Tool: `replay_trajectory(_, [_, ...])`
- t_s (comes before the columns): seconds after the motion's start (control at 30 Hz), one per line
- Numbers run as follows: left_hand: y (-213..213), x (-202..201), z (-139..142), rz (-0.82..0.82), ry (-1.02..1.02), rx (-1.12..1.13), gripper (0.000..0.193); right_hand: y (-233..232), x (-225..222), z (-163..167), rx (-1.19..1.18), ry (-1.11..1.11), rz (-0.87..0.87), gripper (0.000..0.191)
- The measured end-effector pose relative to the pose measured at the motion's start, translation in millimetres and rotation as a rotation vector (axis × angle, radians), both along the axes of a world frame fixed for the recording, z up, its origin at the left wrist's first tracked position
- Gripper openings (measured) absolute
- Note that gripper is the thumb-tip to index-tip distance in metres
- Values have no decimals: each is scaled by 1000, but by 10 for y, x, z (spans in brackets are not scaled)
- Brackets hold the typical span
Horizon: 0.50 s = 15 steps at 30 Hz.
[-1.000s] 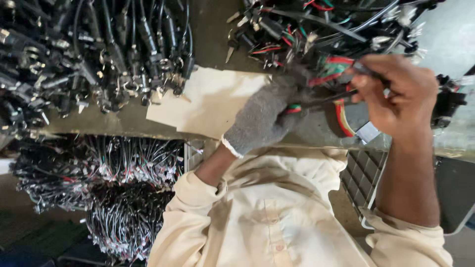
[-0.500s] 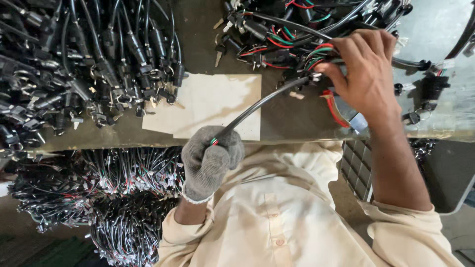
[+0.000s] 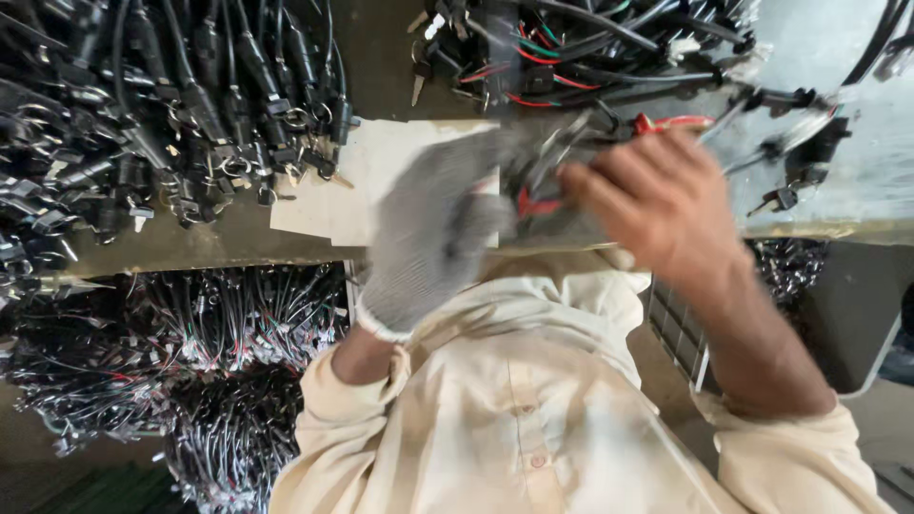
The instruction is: The person works at a bench covered with black cable connectors, holding a black cable in a gloved hand and using red-handled pliers to work on the cable ends, pulling and positioning the cable and handling connector parts one at a time.
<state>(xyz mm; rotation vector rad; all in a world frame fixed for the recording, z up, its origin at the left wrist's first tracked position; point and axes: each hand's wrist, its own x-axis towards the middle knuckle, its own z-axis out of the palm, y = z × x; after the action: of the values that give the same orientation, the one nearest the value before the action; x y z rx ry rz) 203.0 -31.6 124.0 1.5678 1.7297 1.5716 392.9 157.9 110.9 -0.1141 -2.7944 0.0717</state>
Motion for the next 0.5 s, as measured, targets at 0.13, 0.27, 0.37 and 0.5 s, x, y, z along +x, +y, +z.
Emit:
replay_trajectory(0.13, [272,3,-11,-289,232,-347,53,-324,-47,250,-92,186,-54,35])
replay_trajectory(0.27, [193,27,-89,-402,348,-327,38,-272,1,170,-207,-11,-14,51])
replay_trajectory(0.37, [129,-63,-113,-424,355,-306,40,-201,85,96,-365,-263,-53,39])
replay_trajectory(0.5, [308,-224,-28,-225,497,-377,46,-43,13,198,-138,-144,-199,39])
